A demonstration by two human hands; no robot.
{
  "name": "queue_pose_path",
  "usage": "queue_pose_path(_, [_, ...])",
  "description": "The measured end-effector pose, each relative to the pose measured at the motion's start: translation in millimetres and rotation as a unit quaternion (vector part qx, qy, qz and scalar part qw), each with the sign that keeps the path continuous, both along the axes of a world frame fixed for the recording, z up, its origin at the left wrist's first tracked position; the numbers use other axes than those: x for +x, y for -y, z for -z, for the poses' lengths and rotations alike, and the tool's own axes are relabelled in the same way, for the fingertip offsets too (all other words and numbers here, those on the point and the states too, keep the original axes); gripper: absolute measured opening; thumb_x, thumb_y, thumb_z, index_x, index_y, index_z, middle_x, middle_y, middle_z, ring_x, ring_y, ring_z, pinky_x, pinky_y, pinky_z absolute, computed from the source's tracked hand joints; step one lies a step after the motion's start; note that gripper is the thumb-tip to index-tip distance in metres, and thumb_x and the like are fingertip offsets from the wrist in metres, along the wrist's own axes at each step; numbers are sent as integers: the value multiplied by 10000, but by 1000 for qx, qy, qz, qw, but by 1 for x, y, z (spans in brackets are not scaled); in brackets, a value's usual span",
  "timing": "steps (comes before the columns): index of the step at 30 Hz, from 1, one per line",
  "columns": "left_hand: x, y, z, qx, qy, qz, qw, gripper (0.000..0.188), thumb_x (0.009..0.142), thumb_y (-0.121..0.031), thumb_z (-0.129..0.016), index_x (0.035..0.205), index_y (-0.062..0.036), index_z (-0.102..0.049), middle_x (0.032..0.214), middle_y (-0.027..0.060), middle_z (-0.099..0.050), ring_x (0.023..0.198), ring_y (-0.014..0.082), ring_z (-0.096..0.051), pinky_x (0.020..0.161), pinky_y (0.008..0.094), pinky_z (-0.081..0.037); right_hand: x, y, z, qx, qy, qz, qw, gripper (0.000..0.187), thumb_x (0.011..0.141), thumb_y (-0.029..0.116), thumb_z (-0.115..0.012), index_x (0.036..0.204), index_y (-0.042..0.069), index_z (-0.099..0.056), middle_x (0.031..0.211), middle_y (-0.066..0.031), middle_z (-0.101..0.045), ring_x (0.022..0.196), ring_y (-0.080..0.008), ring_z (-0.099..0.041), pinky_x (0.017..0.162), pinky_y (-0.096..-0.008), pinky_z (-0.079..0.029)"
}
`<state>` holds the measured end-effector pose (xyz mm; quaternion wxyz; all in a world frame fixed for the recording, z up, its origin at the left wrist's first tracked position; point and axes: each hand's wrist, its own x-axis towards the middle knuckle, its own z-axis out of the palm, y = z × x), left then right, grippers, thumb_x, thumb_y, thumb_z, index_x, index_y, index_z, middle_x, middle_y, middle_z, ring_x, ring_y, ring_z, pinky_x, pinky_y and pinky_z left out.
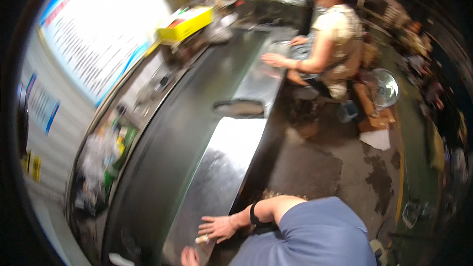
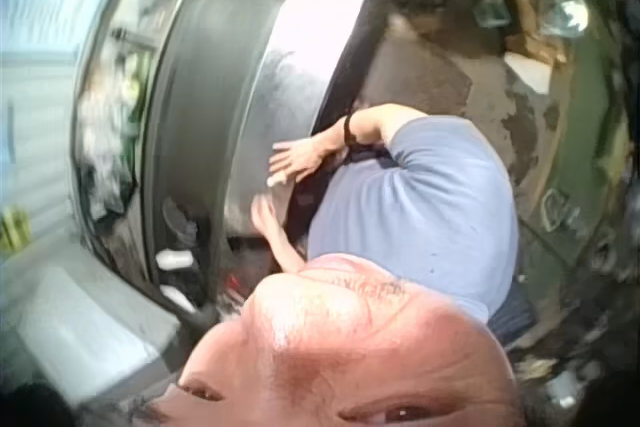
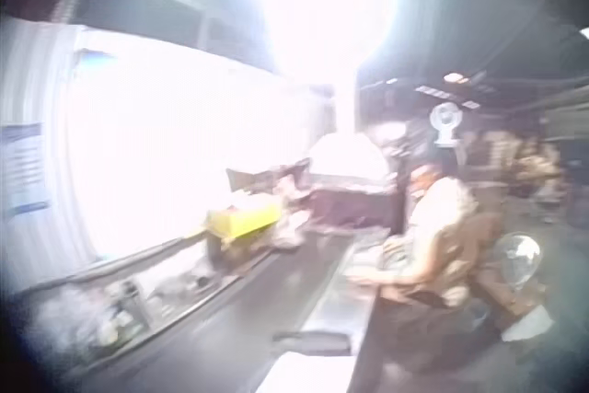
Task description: Using a toe-lasting machine to pull the shoe upper over the last and secure it.
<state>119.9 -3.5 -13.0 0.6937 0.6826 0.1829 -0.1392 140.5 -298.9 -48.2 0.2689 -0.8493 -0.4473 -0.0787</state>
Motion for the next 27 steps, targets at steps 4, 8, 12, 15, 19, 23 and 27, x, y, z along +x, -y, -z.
queue_pose_path(4, [76, 20, -46, 143, 29, 155, 977, 437, 935, -227, -706, 1276, 27, -604, 1223, 118, -660, 1157, 210, -614, 1015, 346, -466, 2, 4, -12, -86, 72, -1, 994, 688, 873, 189, -571, 1531, 186, -371, 1544, -95, -426, 1416, -291, -400, 1183, -558, -255])
queue_pose_path(8, [126, -43, -38, 281, 110, 140, 943, 479, 885, -259, -739, 1260, 18, -627, 1171, 224, -688, 1085, 272, -669, 897, 395, -538, -13, 35, -33, -168, -119, 90, 974, 795, 805, 276, -711, 1503, 101, -372, 1596, -115, -339, 1512, -280, -245, 1231, -538, -175])
queue_pose_path(12, [168, -153, -24, 535, 253, 72, 803, 768, 769, -214, -798, 1405, 26, -440, 1420, 263, -476, 1333, 425, -438, 1118, 480, -359, -9, 19, -59, -38, -304, 170, 936, 706, 859, 230, -717, 1463, 51, -398, 1401, -170, -550, 1373, -300, -457, 1207, -518, -246])
queue_pose_path(15, [223, -121, -46, 601, 218, 200, 743, 851, 749, -307, -815, 1454, -57, -409, 1471, 192, -462, 1391, 393, -380, 1130, 598, -266, -2, 34, -44, 134, -443, 376, 803, 528, 920, 140, -602, 1417, 27, -464, 917, -119, -724, 803, -243, -706, 765, -376, -592])
queue_pose_path(19, [246, -142, -23, 399, 246, 201, 860, 184, 660, -89, -669, 819, 3, -661, 897, 231, -687, 907, 396, -637, 956, 597, -416, 65, -30, -94, 285, -493, 360, 739, 666, 889, 138, -679, 1501, 115, -418, 921, -103, -742, 822, -166, -704, 734, -332, -558])
queue_pose_path(23, [241, -54, -116, 182, 174, 405, 879, 316, 948, -212, -682, 1139, 38, -703, 981, 173, -754, 878, 234, -717, 820, 327, -549, 87, -64, -71, 449, -694, 287, 484, 1070, 849, 466, -785, 1607, 241, -64, 1215, -105, -511, 1005, -182, -541, 810, -550, -482])
queue_pose_path(27, [295, -109, -86, 303, 300, 193, 884, 340, 953, -208, -686, 1146, 72, -684, 1082, 232, -722, 976, 293, -707, 838, 381, -564, 72, -83, -98, 600, -690, 275, 297, 988, 915, 204, -744, 1596, 344, -43, 1611, -51, -253, 1437, -310, -324, 1060, -596, -365])
